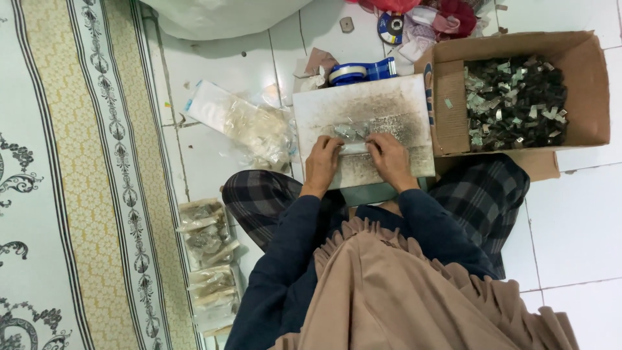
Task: The person is sorting and bagging small metal components, picking them from a box and placing them into small plastic bags while sitting on the floor.
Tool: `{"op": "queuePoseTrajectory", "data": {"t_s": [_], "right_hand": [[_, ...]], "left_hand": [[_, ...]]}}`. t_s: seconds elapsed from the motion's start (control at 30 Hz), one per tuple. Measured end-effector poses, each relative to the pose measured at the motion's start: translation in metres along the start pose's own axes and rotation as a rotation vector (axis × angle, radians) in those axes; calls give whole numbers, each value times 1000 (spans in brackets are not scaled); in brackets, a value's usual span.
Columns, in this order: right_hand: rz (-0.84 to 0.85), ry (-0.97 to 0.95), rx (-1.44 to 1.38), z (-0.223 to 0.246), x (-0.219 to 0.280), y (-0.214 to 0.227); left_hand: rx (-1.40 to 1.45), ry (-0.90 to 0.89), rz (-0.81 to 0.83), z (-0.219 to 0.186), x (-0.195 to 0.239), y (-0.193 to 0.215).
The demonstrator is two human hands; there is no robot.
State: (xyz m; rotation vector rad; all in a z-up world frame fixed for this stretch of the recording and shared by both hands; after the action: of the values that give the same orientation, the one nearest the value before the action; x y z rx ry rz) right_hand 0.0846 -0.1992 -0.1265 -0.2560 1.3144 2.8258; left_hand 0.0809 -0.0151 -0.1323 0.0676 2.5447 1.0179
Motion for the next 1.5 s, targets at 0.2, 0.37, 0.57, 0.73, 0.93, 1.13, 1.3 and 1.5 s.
{"op": "queuePoseTrajectory", "data": {"t_s": [0.2,0.37,0.57,0.73,0.93,1.13,1.3,1.5], "right_hand": [[-20,197,85,5,6,-1],[44,149,75,-7,4,-8],[31,19,39,-27,-8,-13],[26,-103,7,-44,-19,-19],[53,-171,14,-47,-28,-19],[66,-243,-178,-60,-44,-17],[-158,-192,-94,-70,-93,14],[19,-198,189,-73,-178,10]], "left_hand": [[-229,-194,-34,-19,3,-1],[-284,-276,-11,-13,4,-11],[-322,-260,-36,-7,-2,-17],[-301,-219,-76,-5,-7,-21],[-370,-272,-113,-13,-10,-17],[-427,-258,-113,-3,-8,-26],[-496,-259,-104,1,-10,-29],[-461,-227,-91,-1,-16,-27]]}}
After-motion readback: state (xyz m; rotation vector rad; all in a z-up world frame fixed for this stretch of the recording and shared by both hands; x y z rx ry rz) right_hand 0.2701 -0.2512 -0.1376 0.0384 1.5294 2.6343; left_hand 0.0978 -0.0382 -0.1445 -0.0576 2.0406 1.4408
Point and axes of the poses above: each hand's wrist, its own x-axis away from the middle knuckle, its own y-axis out of the back of the hand, z = x × y, the point moved 9 cm from there along -x, towards the middle knuckle, and after that the axes turned 6 degrees about -y, right-handed, at the moved point
